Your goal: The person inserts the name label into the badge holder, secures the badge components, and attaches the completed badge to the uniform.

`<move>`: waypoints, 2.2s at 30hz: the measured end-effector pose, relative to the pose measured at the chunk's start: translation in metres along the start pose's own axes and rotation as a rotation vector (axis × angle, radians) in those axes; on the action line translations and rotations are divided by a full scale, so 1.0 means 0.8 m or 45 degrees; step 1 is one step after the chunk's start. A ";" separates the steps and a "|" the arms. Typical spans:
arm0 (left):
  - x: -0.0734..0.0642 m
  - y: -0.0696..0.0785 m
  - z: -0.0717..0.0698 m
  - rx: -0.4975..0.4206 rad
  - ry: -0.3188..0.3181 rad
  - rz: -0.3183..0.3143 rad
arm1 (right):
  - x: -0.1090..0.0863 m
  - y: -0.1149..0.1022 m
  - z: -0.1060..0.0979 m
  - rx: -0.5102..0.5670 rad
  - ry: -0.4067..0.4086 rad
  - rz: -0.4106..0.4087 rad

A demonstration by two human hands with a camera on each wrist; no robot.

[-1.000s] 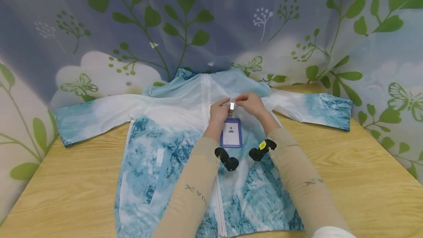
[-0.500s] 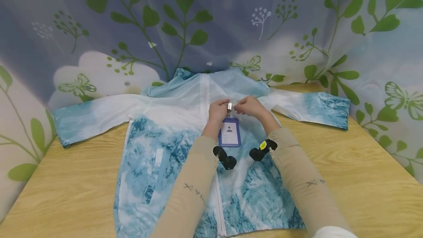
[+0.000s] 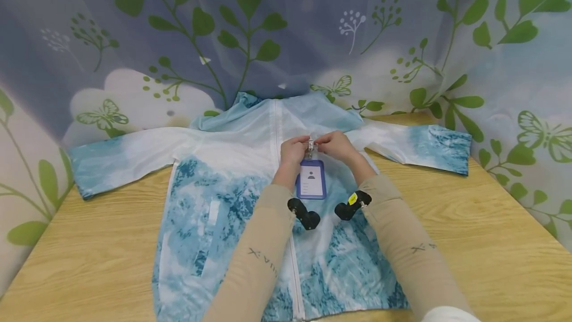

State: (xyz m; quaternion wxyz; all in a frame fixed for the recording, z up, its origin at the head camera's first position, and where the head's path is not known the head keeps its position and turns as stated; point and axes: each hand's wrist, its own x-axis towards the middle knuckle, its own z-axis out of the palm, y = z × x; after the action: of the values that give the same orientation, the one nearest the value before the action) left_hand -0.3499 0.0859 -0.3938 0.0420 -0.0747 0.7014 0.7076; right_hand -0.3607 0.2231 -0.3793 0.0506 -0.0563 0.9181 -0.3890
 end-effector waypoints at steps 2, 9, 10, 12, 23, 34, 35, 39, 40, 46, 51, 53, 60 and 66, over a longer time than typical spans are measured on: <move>0.000 -0.001 0.000 -0.018 -0.008 -0.007 | 0.000 0.001 0.001 0.017 -0.011 -0.001; 0.002 -0.005 0.004 -0.011 -0.021 0.011 | -0.002 0.002 0.002 0.096 -0.081 0.040; 0.001 -0.005 0.004 0.000 -0.022 0.015 | -0.002 0.002 0.003 0.102 -0.091 0.043; 0.001 -0.005 0.005 0.026 -0.022 0.017 | -0.002 0.002 0.002 0.108 -0.102 0.050; -0.001 0.001 0.005 0.016 -0.004 0.018 | -0.004 0.001 -0.002 0.194 -0.024 0.133; 0.002 0.001 0.001 0.257 -0.132 0.107 | -0.002 0.005 0.000 0.249 -0.098 0.102; 0.002 0.001 0.001 0.275 -0.135 0.113 | -0.003 0.005 0.000 0.259 -0.097 0.106; 0.002 0.003 0.002 0.318 -0.105 0.135 | -0.004 0.001 0.001 0.296 -0.072 0.144; 0.001 0.003 0.002 0.326 -0.095 0.137 | -0.004 0.000 0.001 0.304 -0.066 0.158; 0.000 0.004 0.003 0.400 -0.053 0.162 | -0.005 -0.004 0.003 0.402 -0.035 0.265; -0.001 0.004 0.003 0.513 -0.029 0.189 | -0.007 -0.005 0.002 0.479 -0.039 0.292; 0.000 0.004 0.003 0.556 -0.022 0.201 | -0.008 -0.005 0.001 0.495 -0.045 0.294; 0.002 0.003 0.004 0.668 -0.029 0.286 | -0.007 -0.003 -0.001 0.482 -0.057 0.293; 0.002 0.006 0.004 0.741 -0.047 0.327 | -0.005 -0.002 0.000 0.461 -0.052 0.289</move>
State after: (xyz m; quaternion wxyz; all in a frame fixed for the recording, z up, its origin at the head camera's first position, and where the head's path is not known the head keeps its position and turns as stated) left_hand -0.3520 0.0889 -0.3894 -0.0153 0.0422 0.8772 0.4780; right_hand -0.3569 0.2223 -0.3782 0.1218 0.0496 0.8325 -0.5383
